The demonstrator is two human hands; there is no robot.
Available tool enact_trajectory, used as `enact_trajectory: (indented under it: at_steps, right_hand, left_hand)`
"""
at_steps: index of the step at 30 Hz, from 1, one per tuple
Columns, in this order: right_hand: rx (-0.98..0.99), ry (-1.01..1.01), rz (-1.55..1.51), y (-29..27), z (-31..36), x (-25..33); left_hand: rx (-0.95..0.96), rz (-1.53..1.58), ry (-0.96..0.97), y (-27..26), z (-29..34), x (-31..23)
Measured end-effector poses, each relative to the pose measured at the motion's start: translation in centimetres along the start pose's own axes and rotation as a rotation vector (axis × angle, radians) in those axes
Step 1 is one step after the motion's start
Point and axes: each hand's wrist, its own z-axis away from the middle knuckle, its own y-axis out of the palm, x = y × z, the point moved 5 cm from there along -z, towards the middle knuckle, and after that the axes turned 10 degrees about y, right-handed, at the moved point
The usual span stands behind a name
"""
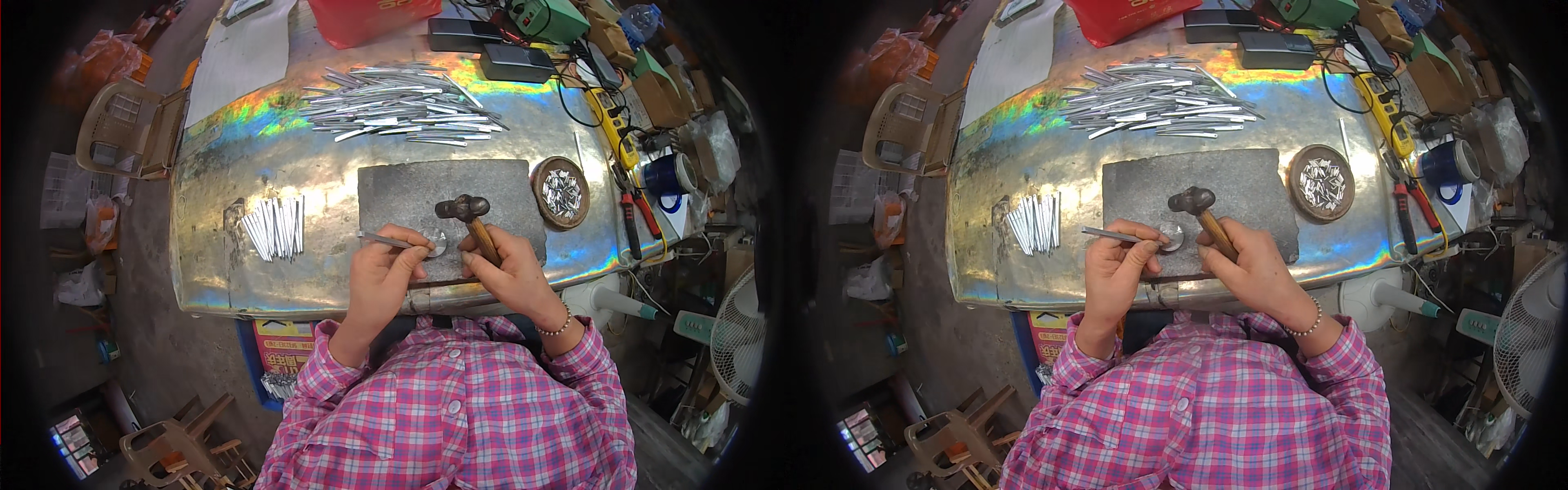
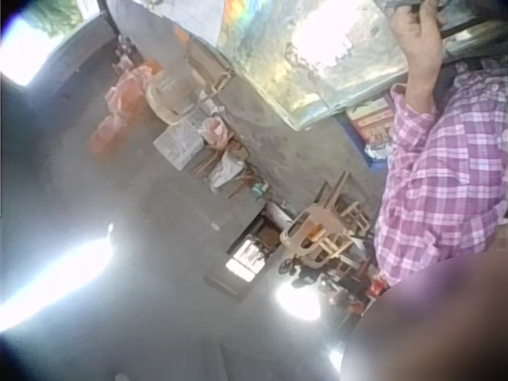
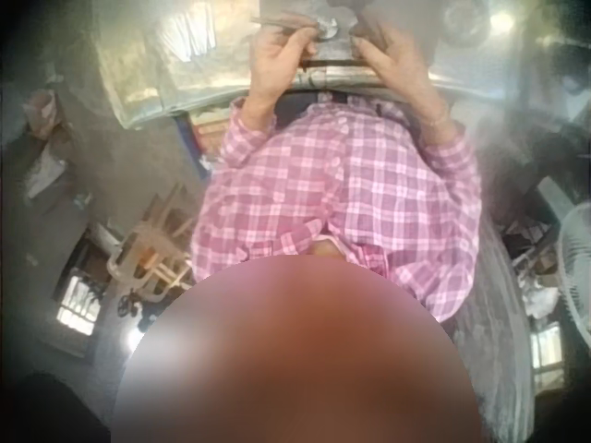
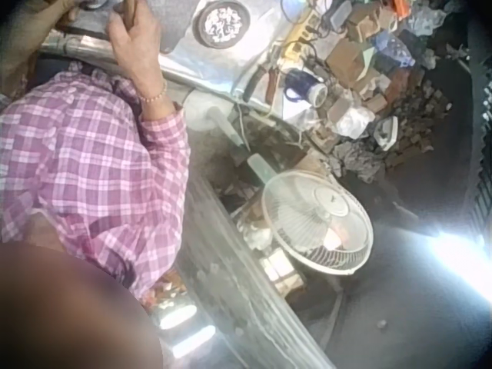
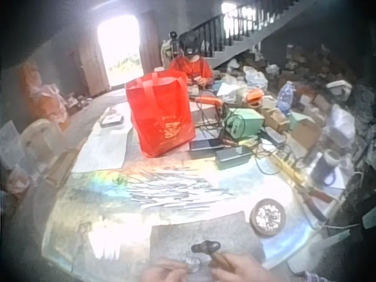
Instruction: Shaping and flattening small metal rods using a hammer and an anvil block.
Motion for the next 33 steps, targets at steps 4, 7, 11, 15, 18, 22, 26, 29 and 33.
enact_trajectory:
  at_steps: [4, 7, 11, 15, 18, 22, 26, 29, 33]
  right_hand:
    - [0.003, 0.016, -0.032, -0.2, 0.0, 0.0]
    - [0.013, 0.003, -0.006, -0.2, 0.1, 0.0]
    - [0.013, -0.022, -0.004, -0.2, 0.1, -0.1]
    - [0.012, -0.023, 0.005, -0.1, 0.1, 0.1]
    - [0.012, -0.029, 0.002, -0.1, 0.1, 0.2]
    - [0.008, -0.038, 0.022, -0.2, 0.1, 0.4]
    - [0.005, -0.039, 0.020, -0.2, 0.1, 0.3]
    - [-0.013, -0.052, 0.061, -0.3, 0.2, 0.3]
    - [-0.042, 0.003, -0.015, -0.6, 0.7, 0.2]
  left_hand:
    - [0.045, -0.222, 0.033, 0.4, -0.2, 0.0]
    - [0.064, -0.296, 0.070, 0.5, -0.2, -0.1]
    - [0.094, -0.389, 0.134, 0.8, -0.3, -0.5]
    - [0.086, -0.444, 0.164, 0.9, -0.2, -0.6]
    - [0.093, -0.482, 0.187, 1.1, -0.3, -0.8]
    - [0.082, -0.481, 0.179, 1.1, -0.6, -0.8]
    - [0.118, -0.581, 0.206, 1.5, -0.6, -1.4]
    - [0.165, -0.901, 0.498, 3.0, -0.1, -2.7]
    - [0.195, -0.993, 0.470, 3.8, 0.1, -3.1]
